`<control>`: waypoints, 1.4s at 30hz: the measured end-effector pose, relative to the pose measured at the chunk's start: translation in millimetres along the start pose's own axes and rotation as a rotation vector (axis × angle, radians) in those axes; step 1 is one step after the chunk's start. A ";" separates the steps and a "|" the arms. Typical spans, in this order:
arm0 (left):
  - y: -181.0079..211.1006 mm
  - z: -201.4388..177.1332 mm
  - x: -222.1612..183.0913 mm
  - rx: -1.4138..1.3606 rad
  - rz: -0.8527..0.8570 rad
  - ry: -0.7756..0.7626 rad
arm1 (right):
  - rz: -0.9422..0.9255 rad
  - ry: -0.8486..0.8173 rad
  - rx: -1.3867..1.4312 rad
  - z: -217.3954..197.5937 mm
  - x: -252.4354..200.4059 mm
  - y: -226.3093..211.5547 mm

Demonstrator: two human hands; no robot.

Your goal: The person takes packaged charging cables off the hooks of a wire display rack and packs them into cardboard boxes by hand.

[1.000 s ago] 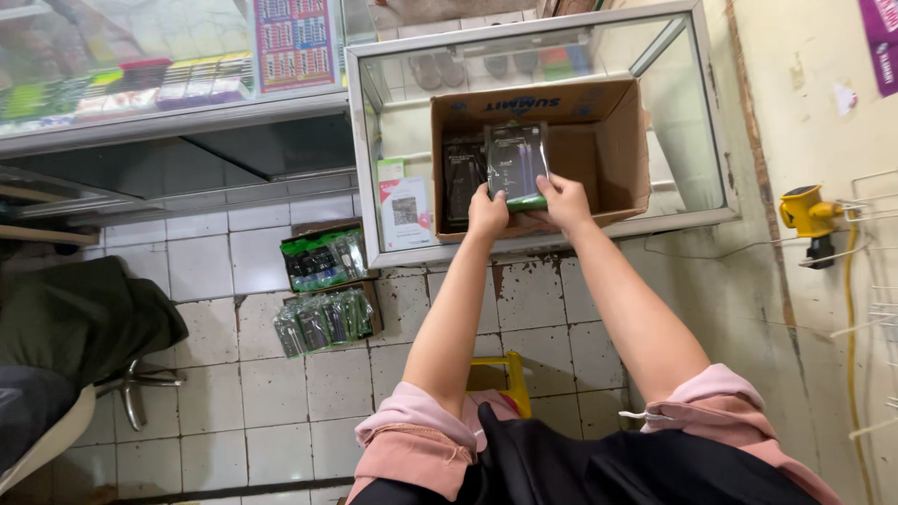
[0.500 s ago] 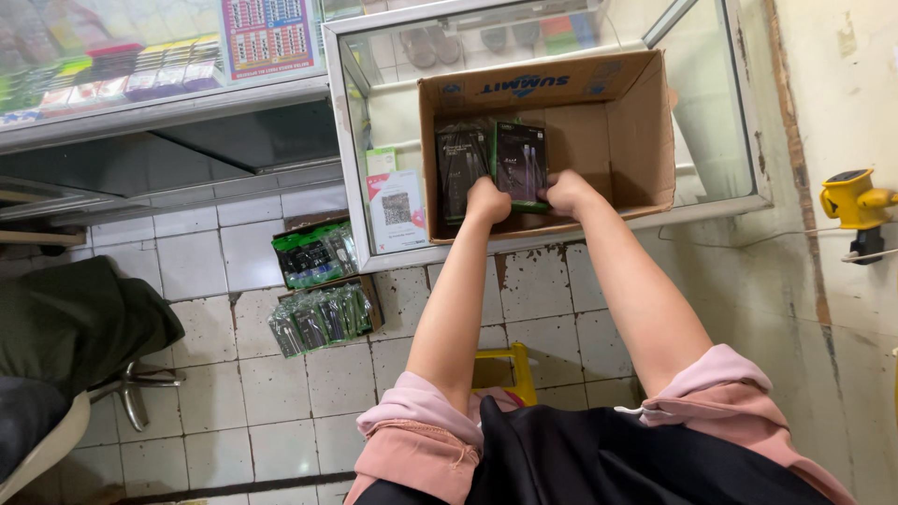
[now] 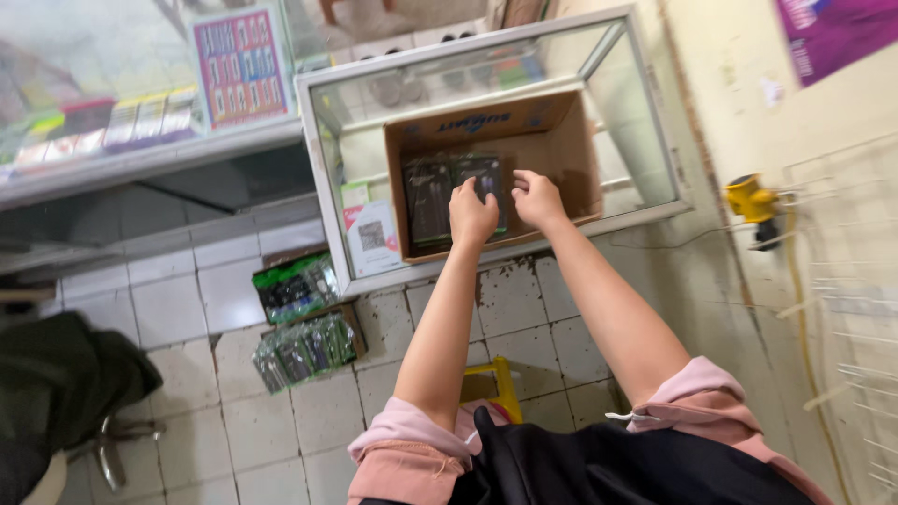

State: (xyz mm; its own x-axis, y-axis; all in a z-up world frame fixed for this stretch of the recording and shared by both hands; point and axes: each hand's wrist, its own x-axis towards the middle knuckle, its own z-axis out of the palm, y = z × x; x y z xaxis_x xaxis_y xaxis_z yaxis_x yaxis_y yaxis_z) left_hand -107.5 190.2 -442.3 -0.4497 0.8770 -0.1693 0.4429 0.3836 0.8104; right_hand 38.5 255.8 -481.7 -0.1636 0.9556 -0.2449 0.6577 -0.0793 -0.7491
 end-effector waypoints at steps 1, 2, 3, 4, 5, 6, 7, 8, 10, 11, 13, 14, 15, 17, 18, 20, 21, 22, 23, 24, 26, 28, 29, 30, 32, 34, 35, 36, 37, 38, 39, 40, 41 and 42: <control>18.2 -2.8 -7.8 -0.008 0.026 -0.005 | -0.022 0.031 0.111 -17.1 -12.2 -14.2; 37.3 -6.5 -18.4 -0.084 0.106 0.032 | -0.048 0.062 0.221 -35.0 -26.7 -27.0; 57.7 -10.3 -30.7 -0.161 0.187 0.065 | -0.055 0.093 0.221 -54.0 -43.5 -37.4; 79.1 -14.9 -46.3 -0.170 0.216 0.056 | -0.086 0.108 0.375 -72.8 -62.9 -46.6; 102.8 -20.8 -63.3 -0.221 0.242 0.042 | -0.125 0.126 0.528 -92.6 -82.7 -56.8; 127.4 -28.2 -80.6 -0.271 0.269 0.026 | -0.127 0.174 0.558 -112.8 -105.0 -66.1; 152.6 -35.8 -97.8 -0.281 0.304 0.010 | -0.126 0.227 0.590 -133.3 -129.8 -73.6; 178.1 -44.2 -115.7 -0.320 0.262 -0.052 | -0.122 0.263 0.613 -153.4 -154.3 -82.7; 234.1 -62.5 -147.5 -0.364 0.271 -0.140 | -0.140 0.353 0.640 -202.0 -198.5 -106.4; 260.0 -71.3 -165.1 -0.392 0.337 -0.174 | -0.092 0.369 0.630 -227.6 -227.2 -116.0; 310.1 -84.8 -201.3 -0.424 0.450 -0.244 | -0.053 0.444 0.631 -280.9 -276.0 -136.8; 334.3 -90.0 -219.7 -0.458 0.525 -0.281 | -0.111 0.484 0.639 -308.0 -298.8 -146.5; 359.4 -93.7 -239.1 -0.494 0.597 -0.322 | -0.166 0.525 0.642 -334.5 -323.1 -156.1; 404.4 -100.3 -280.9 -0.541 0.691 -0.412 | -0.208 0.630 0.608 -382.3 -377.7 -171.9; 423.3 -103.6 -303.3 -0.584 0.736 -0.464 | -0.240 0.674 0.568 -402.1 -406.0 -178.5; 461.0 -107.5 -345.4 -0.618 0.822 -0.545 | -0.331 0.807 0.557 -438.5 -457.1 -189.2; 479.2 -109.8 -367.5 -0.651 0.869 -0.589 | -0.419 0.886 0.537 -455.2 -483.8 -193.7; 496.7 -111.8 -388.4 -0.655 0.898 -0.627 | -0.418 0.934 0.530 -470.7 -509.6 -197.2; 512.3 -111.9 -408.8 -0.692 0.942 -0.674 | -0.441 1.034 0.453 -485.4 -534.3 -198.4; 527.0 -111.0 -428.0 -0.730 0.984 -0.721 | -0.460 1.133 0.371 -498.7 -556.8 -198.4; 550.7 -107.2 -466.4 -0.749 1.035 -0.804 | -0.487 1.227 0.365 -518.8 -599.5 -194.3; 573.4 -99.9 -501.8 -0.778 1.089 -0.874 | -0.528 1.313 0.349 -539.8 -635.1 -186.6; 582.5 -95.3 -518.7 -0.801 1.108 -0.925 | -0.543 1.358 0.309 -549.3 -650.1 -181.5; 589.8 -90.2 -534.8 -0.823 1.128 -0.977 | -0.557 1.402 0.268 -558.4 -665.1 -175.5; 603.3 -77.6 -561.5 -0.797 1.206 -1.036 | -0.506 1.492 0.238 -577.7 -692.6 -161.8; 617.3 -58.4 -584.2 -0.781 1.285 -1.084 | -0.462 1.575 0.202 -601.1 -715.2 -146.7; 621.4 -47.0 -593.8 -0.735 1.297 -1.084 | -0.409 1.634 0.144 -610.9 -723.9 -137.9; 625.7 -33.7 -602.5 -0.690 1.310 -1.084 | -0.355 1.692 0.087 -621.5 -730.6 -128.3; 629.6 -18.5 -610.0 -0.697 1.321 -1.097 | -0.353 1.708 0.076 -633.0 -734.3 -118.1; 634.6 -1.5 -617.3 -0.686 1.288 -1.120 | -0.254 1.729 0.121 -645.4 -736.7 -107.4; 639.7 16.6 -624.8 -0.675 1.254 -1.142 | -0.154 1.745 0.167 -655.9 -738.8 -96.3; 644.9 35.6 -632.3 -0.682 1.264 -1.155 | -0.152 1.761 0.158 -664.5 -739.4 -85.3; 650.9 54.8 -639.1 -0.695 1.238 -1.138 | -0.151 1.736 0.103 -673.4 -738.5 -75.4; 656.8 73.3 -645.3 -0.709 1.211 -1.122 | -0.148 1.711 0.049 -681.2 -739.8 -66.2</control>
State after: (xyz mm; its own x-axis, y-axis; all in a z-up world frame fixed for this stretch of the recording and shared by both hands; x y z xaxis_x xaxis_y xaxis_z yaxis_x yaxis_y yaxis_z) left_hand 530.5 -102.5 158.1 0.6591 0.4204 0.6236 -0.4257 -0.4751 0.7701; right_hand 616.9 -252.7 168.3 0.7156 0.1447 0.6834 0.6839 0.0542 -0.7276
